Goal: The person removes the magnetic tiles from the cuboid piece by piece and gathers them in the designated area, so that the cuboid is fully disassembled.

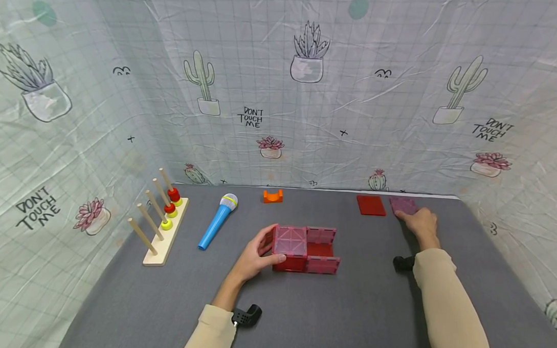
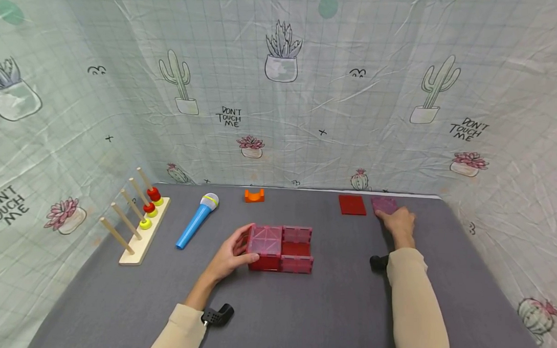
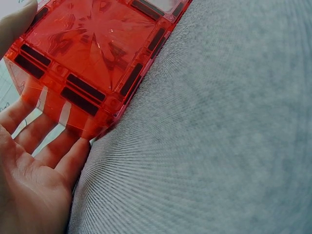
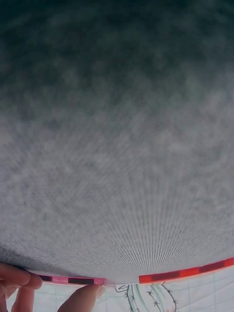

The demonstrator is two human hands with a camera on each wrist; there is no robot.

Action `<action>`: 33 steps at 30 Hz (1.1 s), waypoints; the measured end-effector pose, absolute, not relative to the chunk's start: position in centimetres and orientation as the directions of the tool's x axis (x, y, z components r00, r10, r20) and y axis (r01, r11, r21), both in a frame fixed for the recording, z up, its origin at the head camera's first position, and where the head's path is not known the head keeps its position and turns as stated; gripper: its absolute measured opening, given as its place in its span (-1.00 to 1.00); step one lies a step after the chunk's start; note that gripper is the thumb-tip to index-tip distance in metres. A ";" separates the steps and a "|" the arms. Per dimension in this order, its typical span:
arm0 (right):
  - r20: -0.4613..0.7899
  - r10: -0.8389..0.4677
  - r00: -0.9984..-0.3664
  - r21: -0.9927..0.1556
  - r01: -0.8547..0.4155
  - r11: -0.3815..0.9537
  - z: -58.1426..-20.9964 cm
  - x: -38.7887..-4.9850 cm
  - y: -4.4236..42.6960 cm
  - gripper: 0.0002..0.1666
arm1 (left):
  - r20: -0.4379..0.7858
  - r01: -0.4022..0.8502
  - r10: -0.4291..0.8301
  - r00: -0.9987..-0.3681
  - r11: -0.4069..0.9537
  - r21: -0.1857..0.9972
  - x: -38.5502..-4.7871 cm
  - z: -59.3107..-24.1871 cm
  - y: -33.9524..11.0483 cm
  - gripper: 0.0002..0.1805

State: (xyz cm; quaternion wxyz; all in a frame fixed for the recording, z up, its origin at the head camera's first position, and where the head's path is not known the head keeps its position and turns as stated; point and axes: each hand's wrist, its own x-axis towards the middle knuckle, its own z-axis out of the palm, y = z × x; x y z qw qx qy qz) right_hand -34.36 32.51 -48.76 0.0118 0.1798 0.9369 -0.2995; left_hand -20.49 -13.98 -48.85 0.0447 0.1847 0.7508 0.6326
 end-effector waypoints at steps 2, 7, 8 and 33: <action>-0.141 0.334 -0.932 -0.576 0.352 0.738 -48.6 -34.2 32.6 0.08 | 0.165 0.219 0.335 -0.928 0.131 0.967 -20.5 -48.8 -14.0 -0.14; -0.168 0.341 -0.925 -0.623 0.368 0.691 -48.4 -33.9 32.6 0.17 | 0.165 0.218 0.331 -0.929 0.131 0.967 -20.4 -49.0 -13.9 -0.15; -0.171 0.342 -0.924 -0.627 0.370 0.686 -48.3 -33.8 32.6 0.19 | 0.165 0.218 0.330 -0.929 0.131 0.967 -20.4 -49.0 -13.9 -0.15; 0.027 0.306 -0.952 -0.729 0.191 0.657 -45.2 -31.1 31.5 0.17 | 0.181 0.232 0.306 -0.935 0.142 0.962 -21.9 -52.1 -14.0 -0.12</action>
